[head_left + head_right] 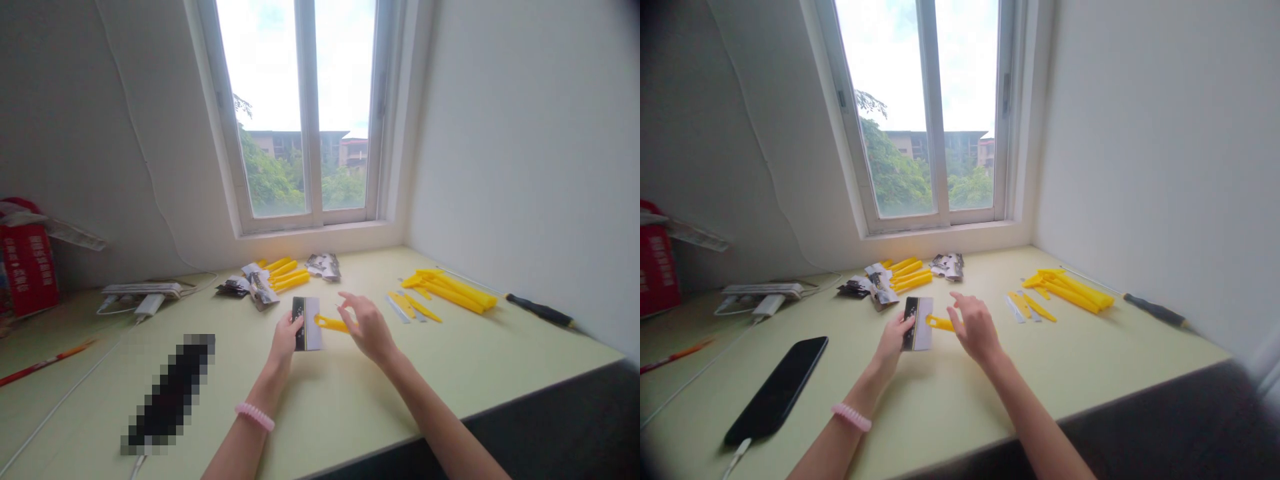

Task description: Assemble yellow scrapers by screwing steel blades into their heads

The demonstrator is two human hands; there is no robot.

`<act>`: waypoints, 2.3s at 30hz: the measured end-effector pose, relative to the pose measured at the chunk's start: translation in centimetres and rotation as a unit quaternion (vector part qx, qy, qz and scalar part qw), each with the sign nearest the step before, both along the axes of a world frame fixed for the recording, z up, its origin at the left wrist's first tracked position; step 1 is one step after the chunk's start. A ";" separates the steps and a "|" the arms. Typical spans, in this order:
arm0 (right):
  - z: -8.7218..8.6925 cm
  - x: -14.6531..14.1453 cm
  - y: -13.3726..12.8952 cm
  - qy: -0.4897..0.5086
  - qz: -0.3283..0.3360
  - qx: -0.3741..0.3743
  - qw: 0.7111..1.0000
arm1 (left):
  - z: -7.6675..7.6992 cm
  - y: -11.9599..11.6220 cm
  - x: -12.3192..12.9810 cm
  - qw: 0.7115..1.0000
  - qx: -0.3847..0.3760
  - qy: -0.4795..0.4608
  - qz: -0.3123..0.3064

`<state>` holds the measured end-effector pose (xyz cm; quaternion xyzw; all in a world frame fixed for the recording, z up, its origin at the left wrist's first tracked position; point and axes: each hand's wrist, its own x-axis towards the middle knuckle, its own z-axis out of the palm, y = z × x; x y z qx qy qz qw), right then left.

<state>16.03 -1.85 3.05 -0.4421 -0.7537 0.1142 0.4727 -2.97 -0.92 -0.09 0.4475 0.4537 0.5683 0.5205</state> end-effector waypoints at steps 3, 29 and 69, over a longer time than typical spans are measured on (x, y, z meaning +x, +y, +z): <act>0.5 1.9 -0.8 -0.046 -0.014 0.113 0.992 | 0.2 1.5 -1.8 0.970 0.056 0.055 0.230; -4.5 21.8 6.3 -0.246 -0.413 -0.037 0.876 | -2.8 9.3 -9.1 0.669 0.031 0.706 0.230; -1.3 -2.0 -3.3 -0.081 -0.014 -0.035 0.996 | 0.8 -0.4 0.9 0.966 0.033 -0.255 -0.023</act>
